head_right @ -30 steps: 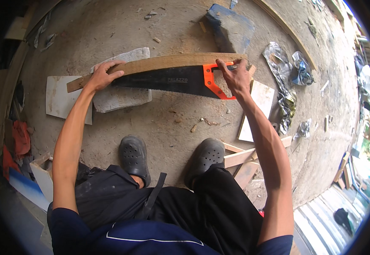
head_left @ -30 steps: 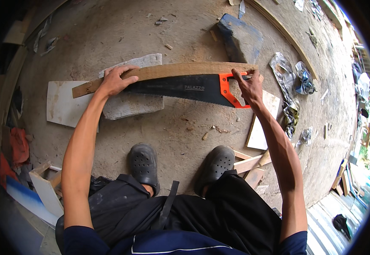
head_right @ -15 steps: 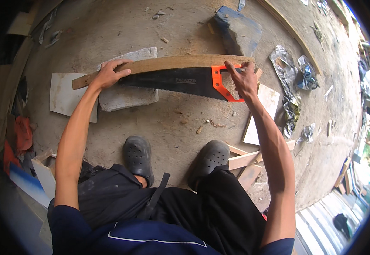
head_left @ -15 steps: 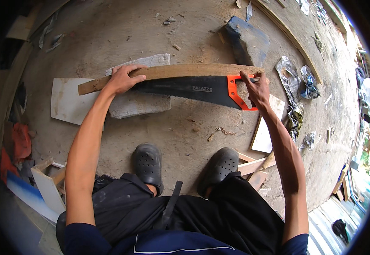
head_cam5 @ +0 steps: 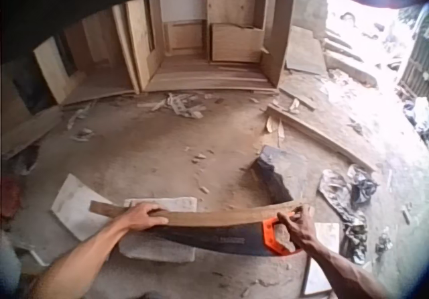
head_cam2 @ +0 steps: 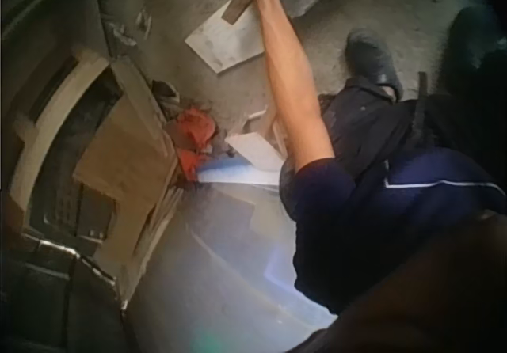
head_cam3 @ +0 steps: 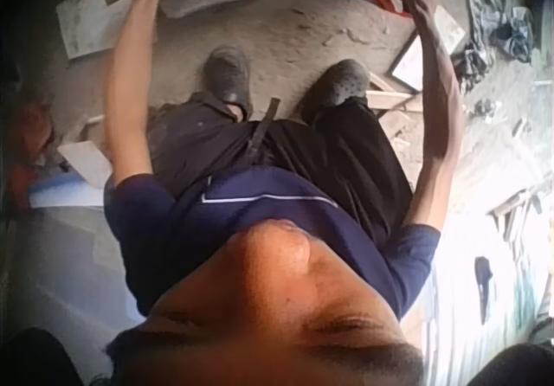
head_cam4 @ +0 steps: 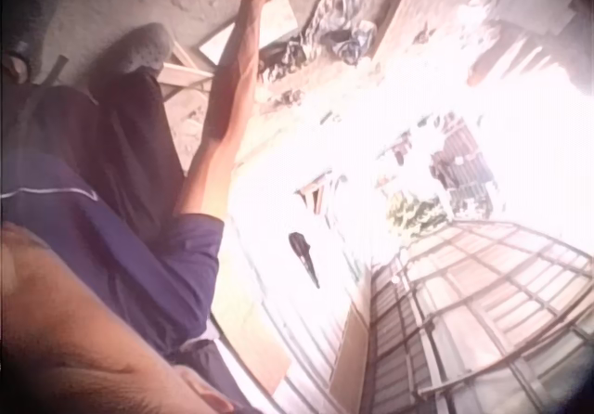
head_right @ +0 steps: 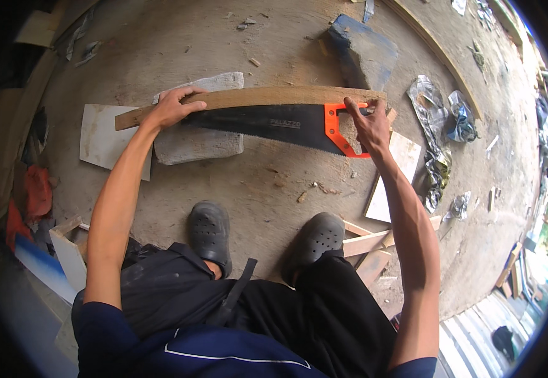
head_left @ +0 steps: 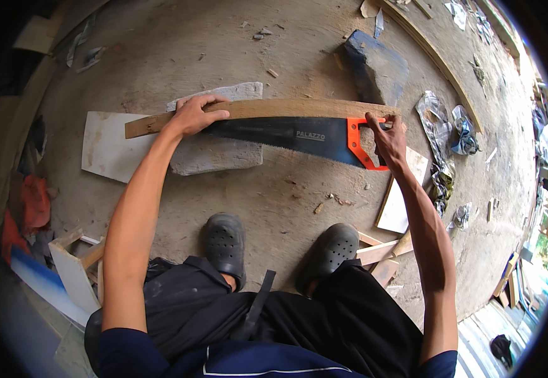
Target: The person sits on the floor and uses a hand saw to cut a wooden plank. They position the plank on a concrete block and saw through it, creating a cut piece.
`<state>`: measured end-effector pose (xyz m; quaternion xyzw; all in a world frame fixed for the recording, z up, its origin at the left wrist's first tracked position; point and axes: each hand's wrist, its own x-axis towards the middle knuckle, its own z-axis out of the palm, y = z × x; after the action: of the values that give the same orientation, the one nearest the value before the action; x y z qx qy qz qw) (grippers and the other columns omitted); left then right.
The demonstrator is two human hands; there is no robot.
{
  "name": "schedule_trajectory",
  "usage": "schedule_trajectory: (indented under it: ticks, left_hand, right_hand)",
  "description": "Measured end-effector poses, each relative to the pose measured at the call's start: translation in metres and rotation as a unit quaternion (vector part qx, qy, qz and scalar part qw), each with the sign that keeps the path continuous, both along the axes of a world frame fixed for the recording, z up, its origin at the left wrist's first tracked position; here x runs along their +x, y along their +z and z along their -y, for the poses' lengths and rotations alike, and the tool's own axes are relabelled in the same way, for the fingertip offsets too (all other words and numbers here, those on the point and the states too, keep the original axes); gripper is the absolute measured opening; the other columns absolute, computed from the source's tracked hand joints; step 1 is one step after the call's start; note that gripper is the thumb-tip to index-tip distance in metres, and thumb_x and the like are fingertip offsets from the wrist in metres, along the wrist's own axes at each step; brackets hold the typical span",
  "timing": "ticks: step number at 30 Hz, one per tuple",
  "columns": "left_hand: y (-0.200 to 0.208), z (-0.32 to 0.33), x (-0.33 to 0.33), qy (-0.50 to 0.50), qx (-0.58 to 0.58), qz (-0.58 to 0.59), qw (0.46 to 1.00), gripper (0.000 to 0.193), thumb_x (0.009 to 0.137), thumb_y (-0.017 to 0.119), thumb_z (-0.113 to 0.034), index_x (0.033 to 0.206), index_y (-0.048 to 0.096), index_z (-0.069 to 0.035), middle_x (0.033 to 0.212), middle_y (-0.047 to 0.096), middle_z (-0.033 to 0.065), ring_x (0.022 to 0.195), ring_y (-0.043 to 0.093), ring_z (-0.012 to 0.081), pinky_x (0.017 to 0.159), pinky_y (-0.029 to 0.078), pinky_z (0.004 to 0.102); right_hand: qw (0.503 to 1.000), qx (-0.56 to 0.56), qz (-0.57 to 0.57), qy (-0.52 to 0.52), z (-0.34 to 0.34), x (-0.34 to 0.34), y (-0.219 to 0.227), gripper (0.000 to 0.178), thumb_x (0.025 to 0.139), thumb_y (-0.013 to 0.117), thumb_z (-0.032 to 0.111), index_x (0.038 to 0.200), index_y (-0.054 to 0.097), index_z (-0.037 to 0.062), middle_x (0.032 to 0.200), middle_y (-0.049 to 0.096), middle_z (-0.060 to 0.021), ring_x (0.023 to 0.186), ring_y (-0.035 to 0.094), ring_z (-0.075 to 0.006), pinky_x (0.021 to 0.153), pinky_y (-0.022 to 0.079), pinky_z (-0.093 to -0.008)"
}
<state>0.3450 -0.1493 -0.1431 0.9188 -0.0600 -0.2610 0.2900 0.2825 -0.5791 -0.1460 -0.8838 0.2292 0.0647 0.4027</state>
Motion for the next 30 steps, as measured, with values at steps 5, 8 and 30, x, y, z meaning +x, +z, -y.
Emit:
schedule_trajectory:
  ticks: [5, 8, 30]
  left_hand:
    - [0.0, 0.002, 0.0, 0.002, 0.005, 0.007, 1.0, 0.052, 0.073, 0.068, -0.049, 0.117, 0.065, -0.022, 0.112, 0.066, 0.008, 0.112, 0.054, 0.0223, 0.106, 0.019, 0.0345]
    - [0.001, 0.003, -0.001, 0.011, 0.013, 0.006, 1.0, 0.051, 0.073, 0.068, -0.048, 0.116, 0.066, -0.021, 0.111, 0.066, 0.0077, 0.111, 0.055, 0.0221, 0.106, 0.02, 0.0355]
    - [-0.003, 0.054, 0.001, -0.021, 0.036, 0.048, 0.998, 0.044, 0.077, 0.065, -0.048, 0.112, 0.067, -0.023, 0.117, 0.065, 0.0055, 0.115, 0.054, 0.0202, 0.103, 0.021, 0.0389]
  right_hand:
    - [1.0, -0.002, -0.002, 0.005, 0.002, 0.0, -0.001, 0.076, 0.076, 0.069, 0.061, 0.111, 0.048, -0.0033, 0.062, 0.057, -0.0082, 0.047, 0.055, -0.0158, 0.043, 0.045, -0.0306]
    - [1.0, -0.011, -0.008, 0.011, 0.0, 0.001, 0.001, 0.079, 0.076, 0.068, 0.062, 0.112, 0.047, -0.005, 0.068, 0.059, -0.012, 0.05, 0.057, -0.0177, 0.046, 0.047, -0.0315]
    - [0.991, -0.129, 0.011, 0.025, -0.005, 0.0, 0.001, 0.076, 0.078, 0.067, 0.059, 0.111, 0.05, -0.0071, 0.087, 0.063, -0.0264, 0.084, 0.063, -0.0358, 0.077, 0.049, -0.0423]
